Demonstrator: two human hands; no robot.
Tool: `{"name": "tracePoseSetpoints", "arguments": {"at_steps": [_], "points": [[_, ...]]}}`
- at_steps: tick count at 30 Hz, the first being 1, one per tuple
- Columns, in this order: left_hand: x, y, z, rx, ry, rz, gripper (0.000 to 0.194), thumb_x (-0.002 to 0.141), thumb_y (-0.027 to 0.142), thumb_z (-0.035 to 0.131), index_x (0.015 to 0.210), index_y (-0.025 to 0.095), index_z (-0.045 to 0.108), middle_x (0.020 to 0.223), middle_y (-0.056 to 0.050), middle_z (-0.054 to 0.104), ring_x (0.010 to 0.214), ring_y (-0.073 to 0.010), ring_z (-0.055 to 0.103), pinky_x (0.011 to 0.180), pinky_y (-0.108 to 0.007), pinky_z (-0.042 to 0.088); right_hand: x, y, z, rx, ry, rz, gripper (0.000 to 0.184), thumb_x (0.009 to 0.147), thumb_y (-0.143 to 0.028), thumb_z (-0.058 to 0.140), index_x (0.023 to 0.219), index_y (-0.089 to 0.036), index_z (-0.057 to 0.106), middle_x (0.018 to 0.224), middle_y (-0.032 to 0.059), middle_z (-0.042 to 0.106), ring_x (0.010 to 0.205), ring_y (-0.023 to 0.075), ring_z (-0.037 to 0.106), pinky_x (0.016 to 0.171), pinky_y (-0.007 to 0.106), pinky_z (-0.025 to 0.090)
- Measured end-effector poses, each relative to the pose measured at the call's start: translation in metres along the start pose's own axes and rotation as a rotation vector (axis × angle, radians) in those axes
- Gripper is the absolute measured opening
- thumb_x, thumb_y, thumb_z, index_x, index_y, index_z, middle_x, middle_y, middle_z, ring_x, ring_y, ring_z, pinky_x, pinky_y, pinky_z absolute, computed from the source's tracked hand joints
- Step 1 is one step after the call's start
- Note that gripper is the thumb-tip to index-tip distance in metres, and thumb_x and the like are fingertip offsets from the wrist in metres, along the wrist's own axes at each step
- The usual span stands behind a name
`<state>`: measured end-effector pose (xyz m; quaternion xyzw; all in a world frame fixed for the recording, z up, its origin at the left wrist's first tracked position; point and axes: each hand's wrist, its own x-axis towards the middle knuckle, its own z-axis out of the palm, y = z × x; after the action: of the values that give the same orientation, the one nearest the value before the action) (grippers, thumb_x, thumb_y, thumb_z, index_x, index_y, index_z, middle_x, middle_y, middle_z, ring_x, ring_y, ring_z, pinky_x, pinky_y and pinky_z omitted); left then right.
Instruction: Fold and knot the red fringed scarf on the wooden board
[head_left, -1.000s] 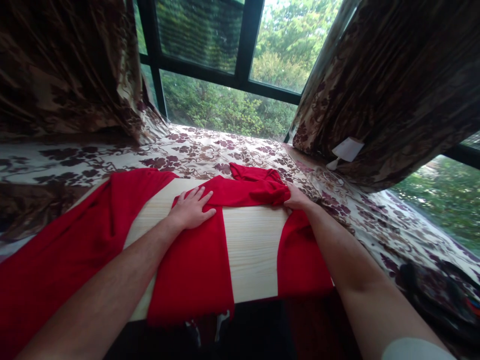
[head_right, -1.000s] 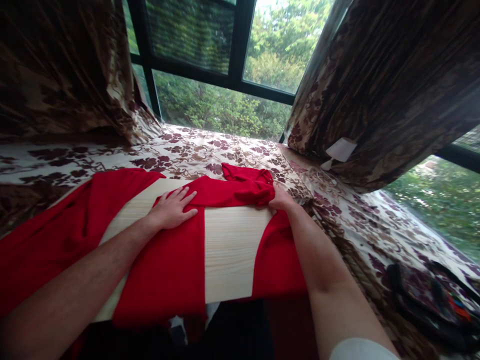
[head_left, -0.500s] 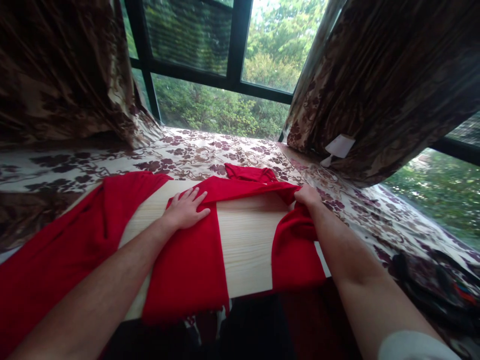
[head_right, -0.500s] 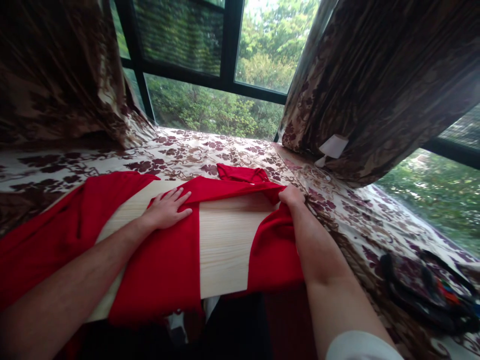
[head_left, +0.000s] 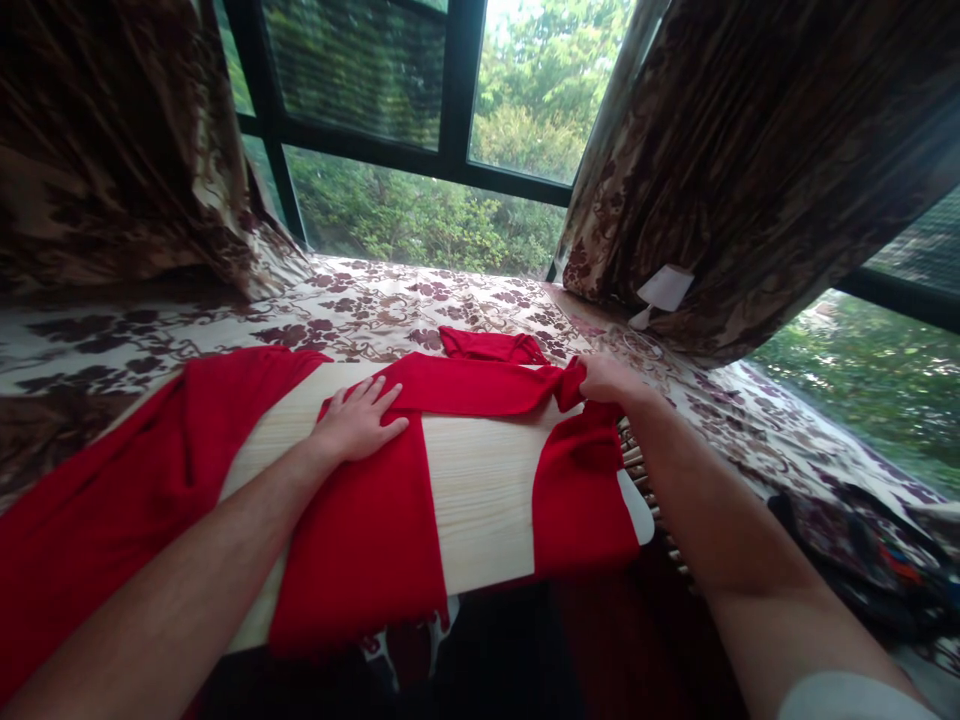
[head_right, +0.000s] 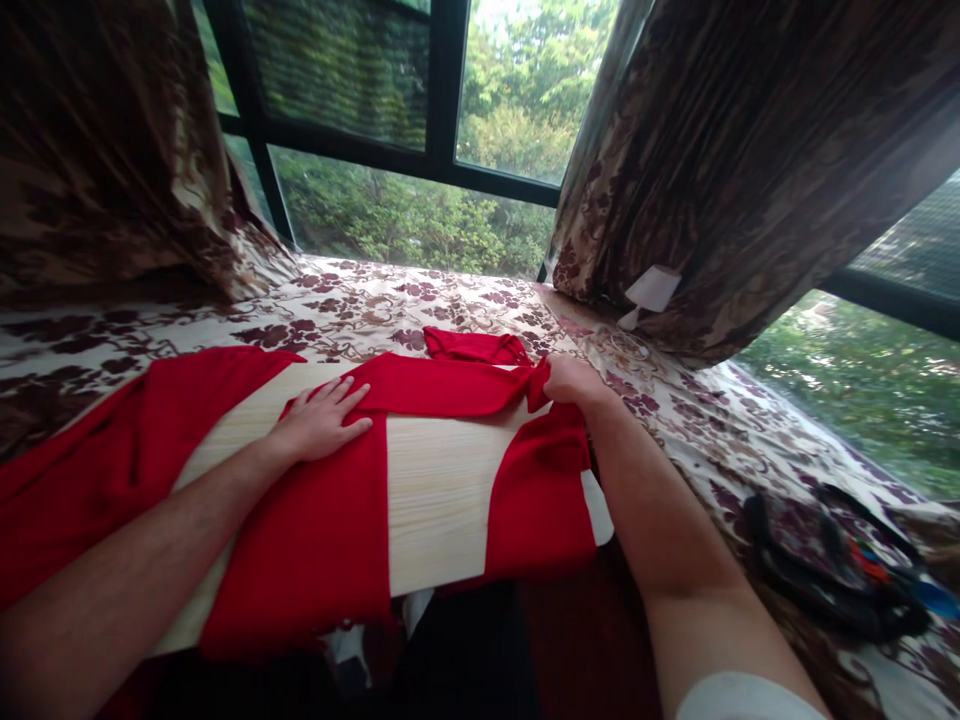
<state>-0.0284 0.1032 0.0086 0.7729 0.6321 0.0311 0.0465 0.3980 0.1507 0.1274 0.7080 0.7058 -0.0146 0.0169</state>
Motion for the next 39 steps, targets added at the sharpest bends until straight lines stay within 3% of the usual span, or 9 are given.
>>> {"name": "tracePoseSetpoints", "arguments": {"at_steps": [3,5,10,12,15,17,20,32,39], "points": [[0.000,-0.001,0.001,-0.005,0.006,0.000,0.080,0.091,0.069,0.028,0.159,0.028,0.023,0.167,-0.008,0.014,0.153,-0.0291,0.011,0.119,-0.055,0.010,-0.007,-0.005,-0.005,0.096,-0.473,-0.249,0.033,0.064,-0.028,0.080,0.096,-0.020,0.074,0.086,0.0041,0.070,0.073,0.0180,0.062,0.062,0.025,0.042],[0.001,-0.001,0.002,-0.003,0.007,0.000,0.079,0.091,0.069,0.028,0.159,0.028,0.023,0.167,-0.008,0.014,0.153,-0.0285,0.011,0.119,-0.055,0.010,-0.008,-0.007,-0.003,0.124,-0.565,-0.314,0.031,0.064,-0.038,0.083,0.088,-0.021,0.075,0.081,0.0023,0.070,0.069,0.0158,0.060,0.061,0.024,0.041],[0.000,0.000,0.001,0.014,0.000,-0.006,0.079,0.091,0.069,0.027,0.159,0.028,0.023,0.167,-0.008,0.015,0.153,-0.0277,0.011,0.119,-0.054,0.010,0.005,-0.013,0.012,0.298,-0.376,-0.188,0.057,0.082,-0.070,0.056,0.077,-0.015,0.072,0.068,0.0042,0.065,0.060,0.0137,0.054,0.057,0.025,0.040],[0.000,0.000,0.001,0.017,-0.002,-0.007,0.079,0.091,0.070,0.026,0.159,0.029,0.022,0.167,-0.008,0.014,0.154,-0.0276,0.011,0.119,-0.054,0.011,0.016,-0.015,0.020,0.337,-0.224,-0.112,0.062,0.089,-0.069,0.046,0.083,-0.014,0.073,0.075,0.0071,0.068,0.066,0.0161,0.058,0.061,0.026,0.044],[0.000,-0.001,0.001,0.012,-0.005,-0.002,0.079,0.091,0.069,0.026,0.159,0.029,0.021,0.167,-0.007,0.013,0.154,-0.0277,0.010,0.119,-0.055,0.010,0.032,-0.018,0.035,0.184,-0.028,-0.056,0.042,0.084,-0.053,0.063,0.101,-0.015,0.074,0.100,0.0109,0.072,0.090,0.0227,0.066,0.076,0.028,0.050],[-0.001,0.000,0.001,0.007,-0.006,0.002,0.080,0.091,0.069,0.026,0.159,0.028,0.021,0.167,-0.008,0.014,0.154,-0.0280,0.009,0.119,-0.055,0.010,0.041,-0.020,0.045,0.118,-0.107,-0.136,0.045,0.076,-0.037,0.074,0.117,-0.021,0.072,0.117,0.0092,0.070,0.106,0.0251,0.065,0.089,0.028,0.050],[-0.002,0.000,0.000,0.008,-0.008,-0.002,0.080,0.092,0.069,0.027,0.159,0.027,0.022,0.167,-0.008,0.014,0.154,-0.0283,0.010,0.120,-0.054,0.009,0.049,-0.025,0.060,0.079,-0.258,-0.237,0.057,0.075,-0.022,0.070,0.132,-0.024,0.065,0.129,0.0072,0.067,0.116,0.0266,0.063,0.100,0.030,0.047],[-0.012,0.015,0.006,0.003,0.011,-0.130,0.082,0.091,0.070,0.028,0.159,0.024,0.023,0.166,-0.013,0.016,0.153,-0.0324,0.010,0.118,-0.057,0.010,0.076,-0.030,0.085,0.030,-0.144,-0.320,0.078,0.071,-0.004,0.063,0.147,-0.018,0.050,0.155,0.0105,0.042,0.144,0.0254,0.039,0.118,0.029,0.029],[-0.015,0.017,0.009,-0.004,0.022,-0.153,0.085,0.090,0.072,0.025,0.160,0.024,0.022,0.166,-0.014,0.018,0.153,-0.0318,0.010,0.118,-0.057,0.010,0.066,-0.029,0.076,0.145,-0.005,-0.191,0.081,0.074,-0.008,0.064,0.152,-0.017,0.042,0.156,0.0122,0.041,0.141,0.0253,0.043,0.113,0.028,0.035]]}}
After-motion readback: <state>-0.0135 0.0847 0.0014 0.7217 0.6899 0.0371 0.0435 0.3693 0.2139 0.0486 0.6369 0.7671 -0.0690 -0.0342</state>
